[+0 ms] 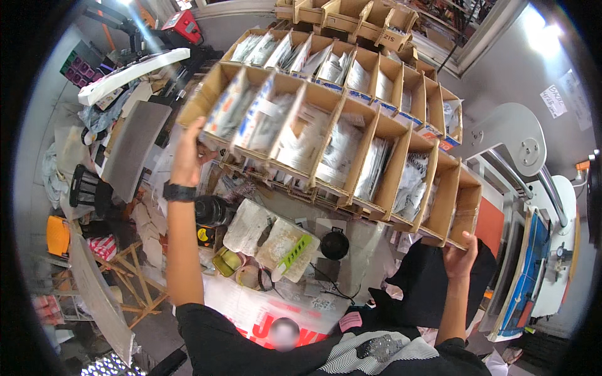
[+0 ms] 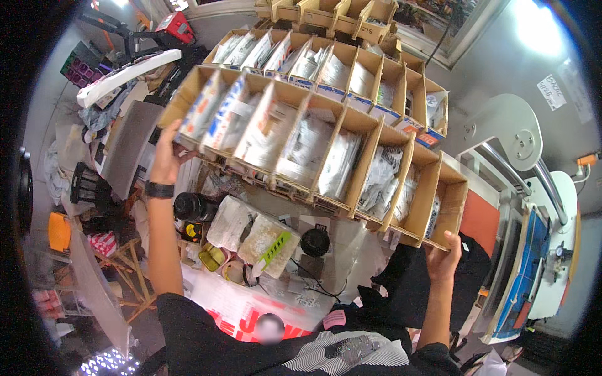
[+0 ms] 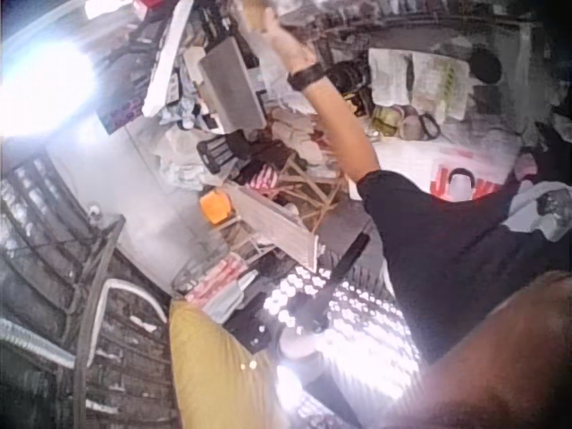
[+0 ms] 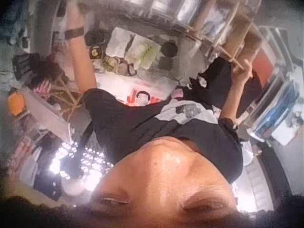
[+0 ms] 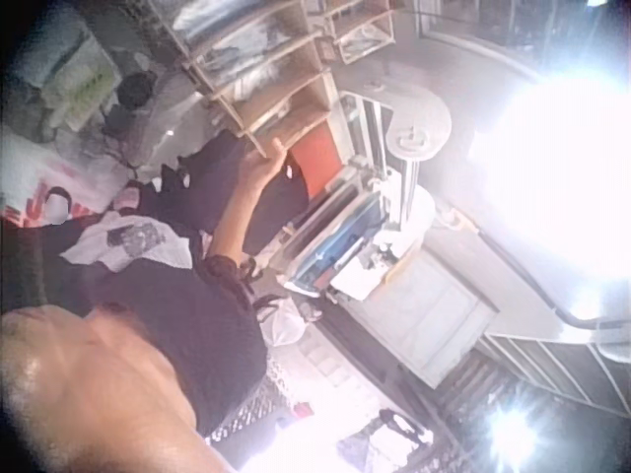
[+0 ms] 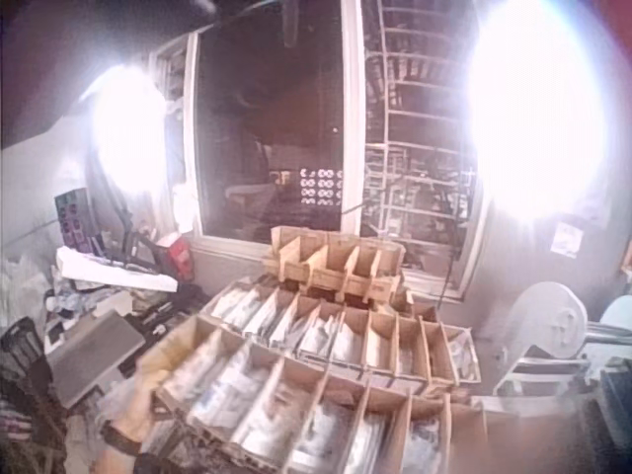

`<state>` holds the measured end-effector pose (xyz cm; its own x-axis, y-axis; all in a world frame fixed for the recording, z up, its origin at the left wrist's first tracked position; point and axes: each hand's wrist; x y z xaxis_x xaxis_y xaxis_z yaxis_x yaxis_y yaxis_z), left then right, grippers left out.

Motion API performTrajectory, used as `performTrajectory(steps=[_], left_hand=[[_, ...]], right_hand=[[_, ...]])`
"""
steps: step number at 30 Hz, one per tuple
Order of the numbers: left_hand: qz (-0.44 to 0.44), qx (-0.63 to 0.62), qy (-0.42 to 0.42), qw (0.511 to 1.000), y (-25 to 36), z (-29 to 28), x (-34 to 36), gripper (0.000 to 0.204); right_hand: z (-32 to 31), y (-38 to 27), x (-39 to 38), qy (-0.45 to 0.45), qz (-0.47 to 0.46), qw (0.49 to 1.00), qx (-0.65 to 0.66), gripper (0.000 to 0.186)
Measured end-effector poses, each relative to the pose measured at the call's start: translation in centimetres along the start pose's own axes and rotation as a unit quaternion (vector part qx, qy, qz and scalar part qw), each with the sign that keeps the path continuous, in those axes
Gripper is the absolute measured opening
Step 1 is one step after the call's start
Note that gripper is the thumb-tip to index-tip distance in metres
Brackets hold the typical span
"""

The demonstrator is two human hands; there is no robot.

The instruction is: The person places a black t-shirt onto a heat press, aligns it, and then uses shears to cut a plastic transfer film containing white printed text.

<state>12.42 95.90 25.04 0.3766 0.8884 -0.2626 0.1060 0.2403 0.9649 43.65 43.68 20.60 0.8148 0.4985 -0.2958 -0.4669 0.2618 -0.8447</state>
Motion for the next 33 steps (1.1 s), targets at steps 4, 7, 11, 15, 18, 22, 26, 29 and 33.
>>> performTrajectory(steps=[4,7,11,15,18,22,26,29,33], left_hand=[[0.062,0.272,0.047,0.959,-2.9,0.2,3.1,0.067],[0.143,0.352,0.133,0.916,-2.6,-0.1,4.5,0.06],[0.233,0.353,0.012,0.906,1.5,1.9,2.5,0.027],[0.306,0.428,-0.09,0.845,0.3,4.3,6.0,0.02],[0.395,0.552,-0.061,0.732,-0.5,5.6,7.8,0.01],[0.301,0.564,-0.004,0.769,-0.6,3.7,10.9,0.014],[0.293,0.592,0.013,0.75,-0.3,2.2,12.0,0.025],[0.306,0.668,-0.037,0.678,-0.4,2.6,11.2,0.042],[0.187,0.766,-0.085,0.609,-1.8,3.5,11.2,0.069]], right_hand=[[-3.6,6.3,4.0,0.04,0.013,0.999,-0.03,0.046],[-5.8,10.0,6.0,0.123,0.006,0.983,-0.134,0.038],[-6.1,8.3,6.5,0.087,0.02,0.975,-0.203,0.045],[-5.9,6.4,6.4,0.008,-0.061,0.955,-0.291,0.06],[-5.3,4.2,3.6,0.084,-0.163,0.877,-0.444,0.057],[-4.8,2.4,0.7,0.091,-0.166,0.863,-0.469,0.046],[-6.1,3.0,-0.2,0.111,-0.137,0.87,-0.461,0.038],[-4.5,3.0,-1.1,0.108,-0.148,0.828,-0.53,0.034],[-3.9,2.9,-0.3,0.035,-0.211,0.779,-0.589,0.032]])
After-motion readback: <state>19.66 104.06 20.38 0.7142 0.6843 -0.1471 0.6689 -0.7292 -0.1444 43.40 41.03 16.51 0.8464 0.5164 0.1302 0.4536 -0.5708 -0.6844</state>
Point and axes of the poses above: each hand's wrist, its own x-axis towards the middle knuckle, its own z-axis out of the palm, y = z × x, and after that the axes turned 2 degrees about -y, right-handed
